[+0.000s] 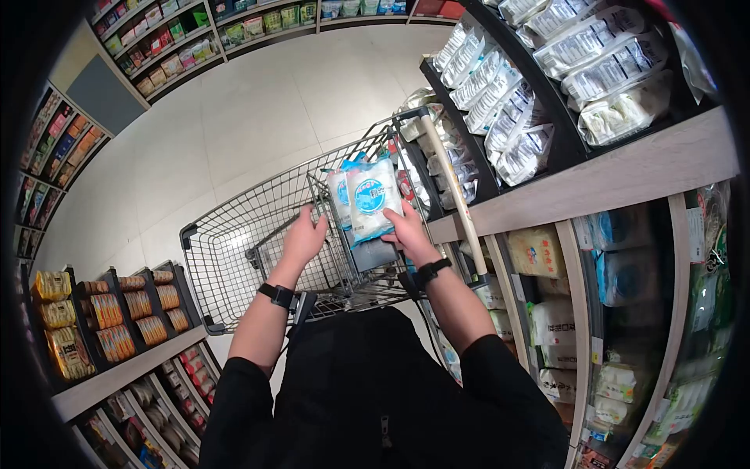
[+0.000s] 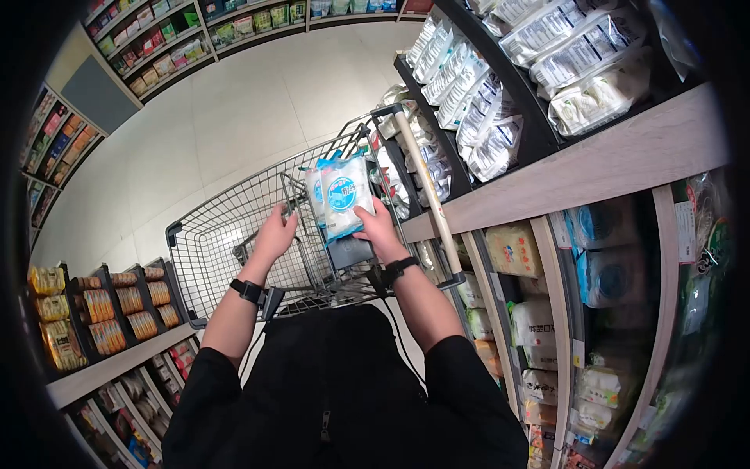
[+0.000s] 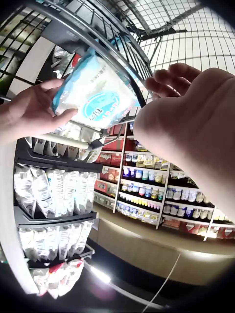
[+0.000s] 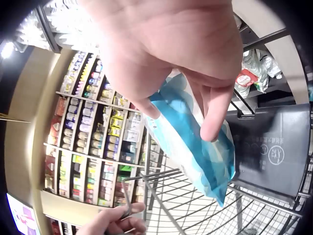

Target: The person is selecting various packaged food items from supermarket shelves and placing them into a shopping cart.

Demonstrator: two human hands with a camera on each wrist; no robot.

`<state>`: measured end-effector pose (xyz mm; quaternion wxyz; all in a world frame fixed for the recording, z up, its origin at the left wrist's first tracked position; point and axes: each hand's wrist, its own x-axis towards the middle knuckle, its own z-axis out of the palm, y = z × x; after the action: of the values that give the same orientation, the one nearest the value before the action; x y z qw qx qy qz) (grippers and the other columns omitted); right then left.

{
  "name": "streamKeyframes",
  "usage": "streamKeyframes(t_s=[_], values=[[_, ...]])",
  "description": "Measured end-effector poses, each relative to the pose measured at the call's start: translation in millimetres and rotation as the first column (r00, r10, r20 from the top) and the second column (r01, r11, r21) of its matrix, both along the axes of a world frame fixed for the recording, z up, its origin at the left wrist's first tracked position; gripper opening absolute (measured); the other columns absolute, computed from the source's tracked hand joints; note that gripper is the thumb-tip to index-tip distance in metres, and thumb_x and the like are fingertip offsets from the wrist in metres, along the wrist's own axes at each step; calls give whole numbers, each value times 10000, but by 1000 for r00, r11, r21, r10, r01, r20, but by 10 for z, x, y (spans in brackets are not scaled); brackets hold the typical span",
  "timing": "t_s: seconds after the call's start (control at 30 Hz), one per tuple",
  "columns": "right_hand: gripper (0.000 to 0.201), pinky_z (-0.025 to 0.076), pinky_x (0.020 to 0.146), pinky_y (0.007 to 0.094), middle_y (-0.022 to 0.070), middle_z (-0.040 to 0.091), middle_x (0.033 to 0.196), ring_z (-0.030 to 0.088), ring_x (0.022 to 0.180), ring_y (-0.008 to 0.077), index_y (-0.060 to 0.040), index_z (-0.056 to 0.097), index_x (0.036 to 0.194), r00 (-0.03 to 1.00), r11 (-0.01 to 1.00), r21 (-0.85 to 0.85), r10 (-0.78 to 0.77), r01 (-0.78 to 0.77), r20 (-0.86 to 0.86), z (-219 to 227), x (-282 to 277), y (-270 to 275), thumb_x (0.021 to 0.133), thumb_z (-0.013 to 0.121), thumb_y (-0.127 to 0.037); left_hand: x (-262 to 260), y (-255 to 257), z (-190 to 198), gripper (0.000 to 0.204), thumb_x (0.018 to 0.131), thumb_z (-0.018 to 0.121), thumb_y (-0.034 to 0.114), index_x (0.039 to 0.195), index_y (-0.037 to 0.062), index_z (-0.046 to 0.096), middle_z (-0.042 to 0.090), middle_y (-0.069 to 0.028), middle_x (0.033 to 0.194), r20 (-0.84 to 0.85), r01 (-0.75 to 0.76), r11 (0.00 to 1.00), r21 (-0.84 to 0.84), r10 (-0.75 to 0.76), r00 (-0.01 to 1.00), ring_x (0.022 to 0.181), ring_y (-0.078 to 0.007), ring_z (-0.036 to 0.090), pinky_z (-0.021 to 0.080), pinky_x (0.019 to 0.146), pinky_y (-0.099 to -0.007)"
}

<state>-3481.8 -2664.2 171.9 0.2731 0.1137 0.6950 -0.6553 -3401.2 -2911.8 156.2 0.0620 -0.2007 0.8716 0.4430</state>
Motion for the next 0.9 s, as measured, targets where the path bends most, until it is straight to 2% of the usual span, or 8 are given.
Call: streamKeyframes(t_s=[0.2, 0.27, 0.33, 0.5, 0.67, 0.73, 0.8, 0.9], values=[[662, 598, 732, 354, 116, 611, 1296, 678, 973, 230, -147, 374, 1523, 982, 990, -99, 113, -98, 154, -420, -365, -310, 949, 677, -273, 19, 48, -248, 398, 1027, 425, 327, 1136, -37, 543, 676, -326, 1021, 65, 31, 965, 262, -49, 997, 1014, -496, 646, 494, 914, -521], [693, 610, 772, 345, 162, 607, 1307, 702, 974, 233, -68, 381, 1505, 996, 890, 455, 54, -17, -67, -526, -444, -449, 933, 704, -291, -24, 14, -237, 405, 1038, 409, 324, 1158, -47, 518, 653, -362, 1070, 42, 74, 974, 213, -85, 995, 1052, -522, 624, 478, 939, -535], [683, 532, 928, 480, 277, 599, 1238, 641, 1057, 421, 34, 441, 1354, 937, 728, 674, 136, 126, -322, -881, -425, -394, 824, 767, -248, -93, 8, -233, 416, 1048, 393, 324, 1183, -55, 497, 632, -391, 1095, 55, 97, 972, 213, -111, 992, 1080, -538, 604, 468, 952, -548], [849, 415, 1084, 452, 323, 367, 1406, 437, 1317, 453, 37, 296, 1452, 941, 804, 589, 132, 83, -312, -765, -226, -527, 815, 753, -290, -59, -39, -329, 449, 1056, 380, 322, 1275, -66, 434, 679, -304, 918, 114, 101, 946, 307, -142, 983, 899, -446, 684, 510, 851, -494], [887, 445, 1078, 443, 335, 296, 1493, 526, 1235, 485, -15, 255, 1540, 925, 754, 652, 300, -80, -232, -563, -476, -336, 849, 715, -328, -249, -92, -169, 364, 1056, 386, 312, 1201, -17, 439, 669, -198, 797, 86, 127, 924, 361, -168, 982, 671, -295, 664, 523, 652, -418], [843, 375, 1144, 444, 347, 334, 1499, 423, 1363, 457, 31, 299, 1518, 889, 778, 623, 338, -79, -309, -420, -464, -152, 880, 687, -360, -511, -53, -247, 347, 1052, 395, 307, 1187, -9, 447, 635, -153, 753, 61, 172, 920, 351, -206, 977, 619, -251, 624, 506, 595, -391], [647, 468, 1042, 449, 280, 511, 1395, 563, 1241, 405, 11, 457, 1408, 899, 752, 659, 296, -11, -323, -182, -420, 3, 904, 679, -329, -513, -146, -206, 339, 1047, 409, 302, 1170, -9, 463, 621, -144, 749, 85, 132, 921, 365, -174, 981, 618, -243, 610, 502, 598, -383], [401, 539, 844, 416, 166, 705, 1056, 683, 972, 325, -10, 613, 1161, 846, 860, 426, 432, -281, -314, -226, 11, 220, 907, 692, -311, -808, -290, -390, 377, 1016, 469, 276, 1233, -30, 498, 624, -178, 832, 11, 243, 931, 273, -256, 967, 723, -284, 631, 523, 688, -411]])
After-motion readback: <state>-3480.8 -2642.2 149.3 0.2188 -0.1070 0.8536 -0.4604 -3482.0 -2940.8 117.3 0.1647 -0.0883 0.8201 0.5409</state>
